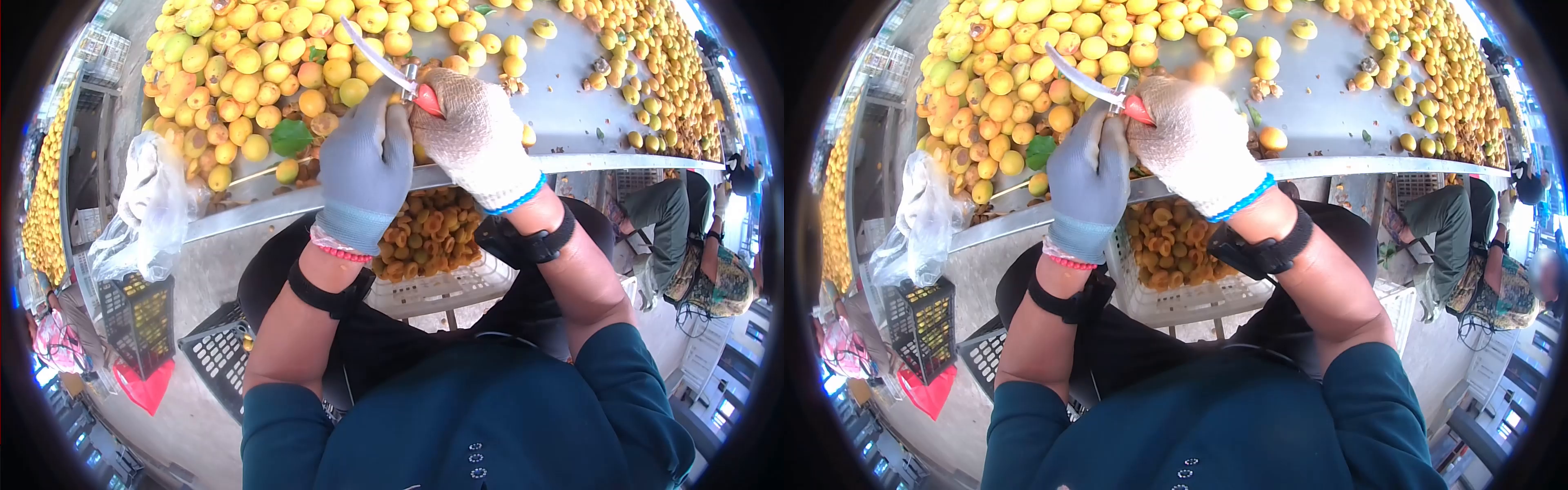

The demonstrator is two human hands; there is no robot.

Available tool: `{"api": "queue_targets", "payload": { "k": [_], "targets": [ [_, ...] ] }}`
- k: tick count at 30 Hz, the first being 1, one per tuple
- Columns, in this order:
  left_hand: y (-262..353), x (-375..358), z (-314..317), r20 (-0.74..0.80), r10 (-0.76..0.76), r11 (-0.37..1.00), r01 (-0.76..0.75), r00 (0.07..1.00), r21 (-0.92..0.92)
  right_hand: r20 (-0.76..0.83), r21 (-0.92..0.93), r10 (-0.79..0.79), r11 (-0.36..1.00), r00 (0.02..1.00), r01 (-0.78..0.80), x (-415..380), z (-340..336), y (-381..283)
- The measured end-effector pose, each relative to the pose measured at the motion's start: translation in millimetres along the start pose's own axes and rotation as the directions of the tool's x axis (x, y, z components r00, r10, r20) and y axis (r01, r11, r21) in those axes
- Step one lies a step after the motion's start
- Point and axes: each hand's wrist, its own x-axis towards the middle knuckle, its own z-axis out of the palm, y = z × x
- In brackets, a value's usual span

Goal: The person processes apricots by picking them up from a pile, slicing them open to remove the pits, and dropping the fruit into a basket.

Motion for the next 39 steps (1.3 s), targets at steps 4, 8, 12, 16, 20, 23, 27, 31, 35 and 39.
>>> {"api": "queue_targets", "payload": {
  "k": [4, 8, 12, 16, 20, 23, 27, 31, 35, 39],
  "targets": [
    [4, 3, -5, 0.091, -0.272, 0.935, 0.286, 0.958, -0.210, 0.112, 0.218, -0.054, 0.975, 0.992, 0.029, -4, -7, 6],
    [3, 10, -23, 0.303, -0.478, 0.570, 0.554, 0.824, -0.606, 0.195, -0.030, 0.244, 0.970, 0.950, -0.243, 8, -46, 24],
    [12, 4, -37, 0.497, -0.265, 0.761, 0.496, 0.826, -0.418, 0.033, -0.330, 0.113, 0.939, 0.993, -0.096, 13, -69, 81],
    [25, -6, -38, 0.524, 0.225, 0.935, -0.030, 0.822, -0.354, 0.156, -0.232, 0.201, 0.959, 0.967, -0.162, 34, -73, 65],
    [19, 3, -32, 0.536, 0.001, 0.940, 0.182, 0.844, -0.290, 0.331, -0.215, 0.096, 0.976, 0.939, -0.024, 91, -27, 51],
    [7, 5, -24, 0.471, -0.035, 0.916, 0.217, 0.881, -0.337, 0.395, -0.414, 0.107, 0.907, 0.912, 0.073, 122, 22, 57],
    [-4, 12, -29, 0.405, -0.259, 0.808, 0.427, 0.877, -0.407, 0.437, -0.317, 0.166, 0.948, 0.884, -0.021, 124, 30, 62],
    [-9, 16, -34, 0.345, -0.441, 0.519, 0.549, 0.828, -0.655, 0.407, -0.040, 0.036, 0.999, 0.913, -0.021, 87, -3, 33],
    [-9, 12, -23, 0.369, -0.324, 0.317, 0.468, 0.871, -0.825, 0.388, 0.295, -0.101, 0.955, 0.916, -0.020, 44, -24, -12],
    [-9, 11, -33, 0.337, -0.181, 0.289, 0.378, 0.924, -0.880, 0.430, 0.483, 0.052, 0.830, 0.901, -0.279, 25, -48, -27]
  ]
}}
